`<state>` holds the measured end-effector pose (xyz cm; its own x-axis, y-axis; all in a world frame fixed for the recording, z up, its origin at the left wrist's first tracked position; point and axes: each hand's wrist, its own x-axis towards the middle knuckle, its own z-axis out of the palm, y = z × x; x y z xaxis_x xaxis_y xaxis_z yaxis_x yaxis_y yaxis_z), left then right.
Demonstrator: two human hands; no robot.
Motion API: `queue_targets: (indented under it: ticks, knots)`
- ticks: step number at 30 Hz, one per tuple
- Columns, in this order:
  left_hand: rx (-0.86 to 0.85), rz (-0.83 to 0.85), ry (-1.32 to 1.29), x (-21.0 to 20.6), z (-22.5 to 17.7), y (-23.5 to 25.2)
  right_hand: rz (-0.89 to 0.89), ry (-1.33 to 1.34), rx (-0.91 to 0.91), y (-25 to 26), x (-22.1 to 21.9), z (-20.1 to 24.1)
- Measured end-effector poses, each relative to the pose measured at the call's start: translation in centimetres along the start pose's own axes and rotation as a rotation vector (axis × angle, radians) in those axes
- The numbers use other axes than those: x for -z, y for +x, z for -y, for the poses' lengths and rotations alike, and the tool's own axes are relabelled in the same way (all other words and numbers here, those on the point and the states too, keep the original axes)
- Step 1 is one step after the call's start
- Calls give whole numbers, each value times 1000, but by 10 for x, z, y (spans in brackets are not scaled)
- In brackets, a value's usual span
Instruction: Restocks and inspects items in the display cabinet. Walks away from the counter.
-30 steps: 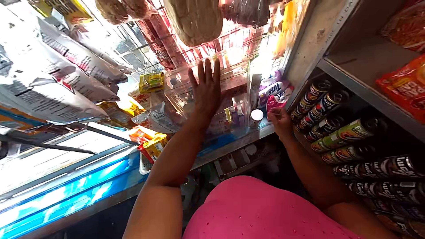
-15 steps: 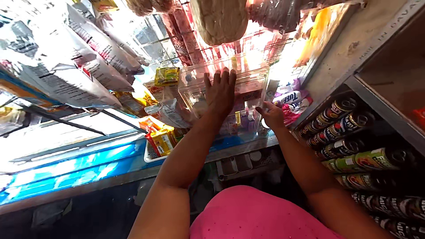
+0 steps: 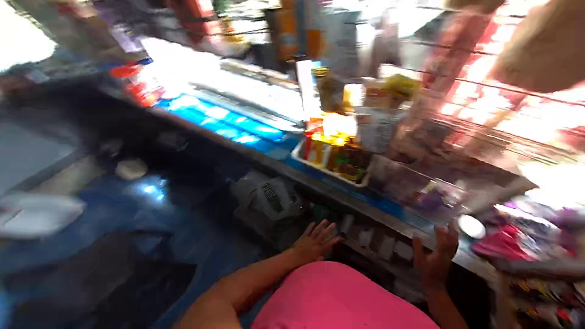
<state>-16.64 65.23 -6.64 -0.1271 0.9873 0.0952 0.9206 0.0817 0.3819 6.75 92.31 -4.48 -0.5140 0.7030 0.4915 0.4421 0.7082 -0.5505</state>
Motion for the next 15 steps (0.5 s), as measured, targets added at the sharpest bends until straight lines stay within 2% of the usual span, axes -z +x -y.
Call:
queue_targets:
  ticks: [2, 4, 5, 6, 7, 8, 10, 12, 14, 15]
  knots:
    - [428, 145, -121, -5, 11, -109, 240, 93, 172, -48, -34, 31]
    - [754, 310, -213, 12, -1, -204, 443, 278, 320, -95, -75, 68]
    - [867, 377, -248, 20, -14, -248, 608, 398, 281, -116, -89, 96]
    - [959, 385, -288, 24, -29, -288, 819, 507, 140, -133, -100, 129]
    - [1043, 333, -325, 25, -45, -326, 1009, 555, 40, -147, -109, 165]
    - [1121, 253, -352, 22, -61, -360, 1131, 539, 88, -161, -119, 199]
    - [1269, 74, -412, 16, -93, -415, 1225, 440, 429, -187, -153, 246]
    - [1379, -81, -483, 6, -126, -462, 1344, 320, 594, -214, -201, 274]
    - [1475, -217, -515, -4, -163, -509, 1581, 142, 567, -237, -238, 299]
    - [1528, -275, -512, -5, -183, -532, 1715, 32, 526, -245, -238, 322]
